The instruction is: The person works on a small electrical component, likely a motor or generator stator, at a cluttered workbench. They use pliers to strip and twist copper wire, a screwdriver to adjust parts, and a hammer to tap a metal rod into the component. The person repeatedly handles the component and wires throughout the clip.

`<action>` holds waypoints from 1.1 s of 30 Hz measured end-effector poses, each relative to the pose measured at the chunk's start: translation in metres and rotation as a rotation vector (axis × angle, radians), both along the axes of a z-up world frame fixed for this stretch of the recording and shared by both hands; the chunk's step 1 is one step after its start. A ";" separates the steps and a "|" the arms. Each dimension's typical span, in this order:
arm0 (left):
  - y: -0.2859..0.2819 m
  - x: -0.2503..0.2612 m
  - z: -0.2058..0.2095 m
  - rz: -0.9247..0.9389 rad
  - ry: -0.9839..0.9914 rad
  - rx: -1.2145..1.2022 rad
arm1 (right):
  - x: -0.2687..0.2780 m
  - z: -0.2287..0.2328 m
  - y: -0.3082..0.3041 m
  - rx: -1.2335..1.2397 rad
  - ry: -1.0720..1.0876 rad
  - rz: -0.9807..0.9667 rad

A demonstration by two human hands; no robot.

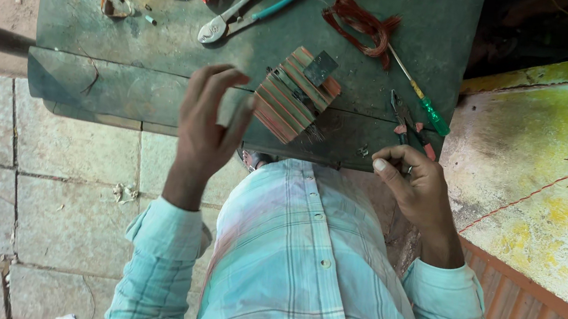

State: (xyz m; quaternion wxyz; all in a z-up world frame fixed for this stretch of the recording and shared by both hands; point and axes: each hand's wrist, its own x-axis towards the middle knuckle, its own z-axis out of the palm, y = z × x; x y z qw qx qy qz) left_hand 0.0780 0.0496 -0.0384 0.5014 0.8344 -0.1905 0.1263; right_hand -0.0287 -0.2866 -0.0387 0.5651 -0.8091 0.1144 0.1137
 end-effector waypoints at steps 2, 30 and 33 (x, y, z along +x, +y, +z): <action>-0.029 0.005 0.013 -0.068 -0.087 0.063 | -0.002 0.001 -0.013 -0.015 -0.059 0.031; -0.120 0.028 -0.021 0.426 0.060 0.648 | 0.019 -0.017 -0.121 0.114 0.068 0.143; -0.138 0.030 -0.013 0.446 0.370 0.812 | 0.016 -0.013 -0.116 0.021 0.072 0.163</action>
